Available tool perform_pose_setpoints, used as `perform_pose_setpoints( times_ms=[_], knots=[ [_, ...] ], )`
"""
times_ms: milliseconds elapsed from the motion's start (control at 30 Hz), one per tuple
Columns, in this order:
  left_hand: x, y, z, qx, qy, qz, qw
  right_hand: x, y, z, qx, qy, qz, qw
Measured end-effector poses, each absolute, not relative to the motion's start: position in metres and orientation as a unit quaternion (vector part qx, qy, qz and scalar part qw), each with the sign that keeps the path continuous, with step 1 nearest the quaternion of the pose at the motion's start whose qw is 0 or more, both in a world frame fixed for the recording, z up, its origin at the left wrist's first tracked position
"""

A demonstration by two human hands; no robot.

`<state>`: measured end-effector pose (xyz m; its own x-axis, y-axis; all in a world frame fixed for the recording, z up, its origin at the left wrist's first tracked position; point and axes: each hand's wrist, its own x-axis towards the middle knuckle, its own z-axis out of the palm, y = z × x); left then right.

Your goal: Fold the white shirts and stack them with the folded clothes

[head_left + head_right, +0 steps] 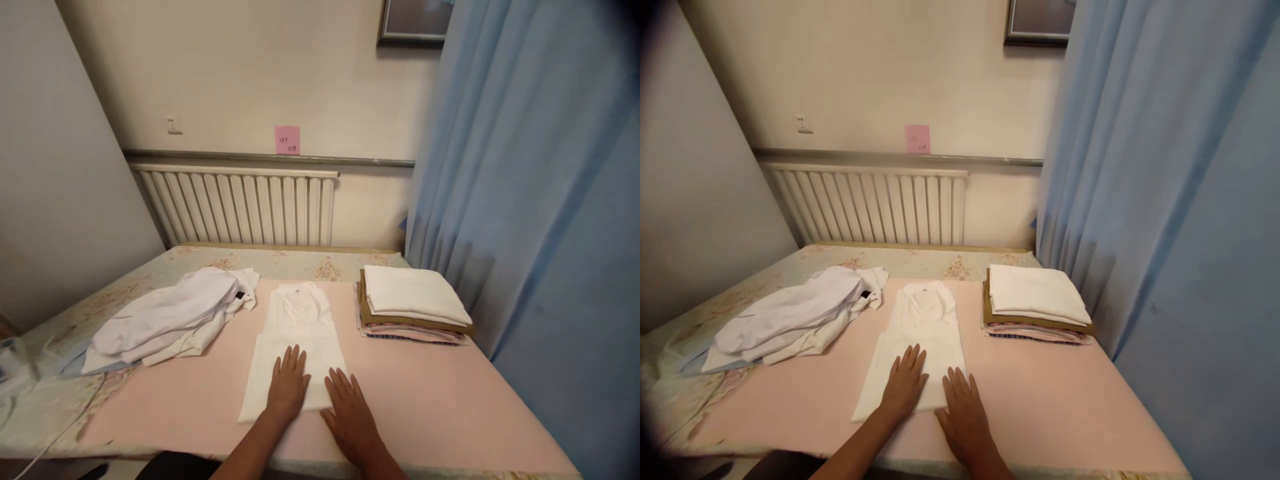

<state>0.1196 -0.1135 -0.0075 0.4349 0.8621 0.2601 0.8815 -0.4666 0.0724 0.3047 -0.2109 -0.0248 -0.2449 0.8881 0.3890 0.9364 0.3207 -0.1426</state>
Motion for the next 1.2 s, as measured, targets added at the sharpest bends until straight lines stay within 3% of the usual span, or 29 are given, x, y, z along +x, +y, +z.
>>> perform_pose_setpoints(
  times_ms=[1200],
  knots=[
    [0.077, -0.107, -0.022, -0.834, -0.523, -0.147, 0.095, 0.303, -0.211, -0.029, -0.571, -0.785, -0.086, 0.224]
  ],
)
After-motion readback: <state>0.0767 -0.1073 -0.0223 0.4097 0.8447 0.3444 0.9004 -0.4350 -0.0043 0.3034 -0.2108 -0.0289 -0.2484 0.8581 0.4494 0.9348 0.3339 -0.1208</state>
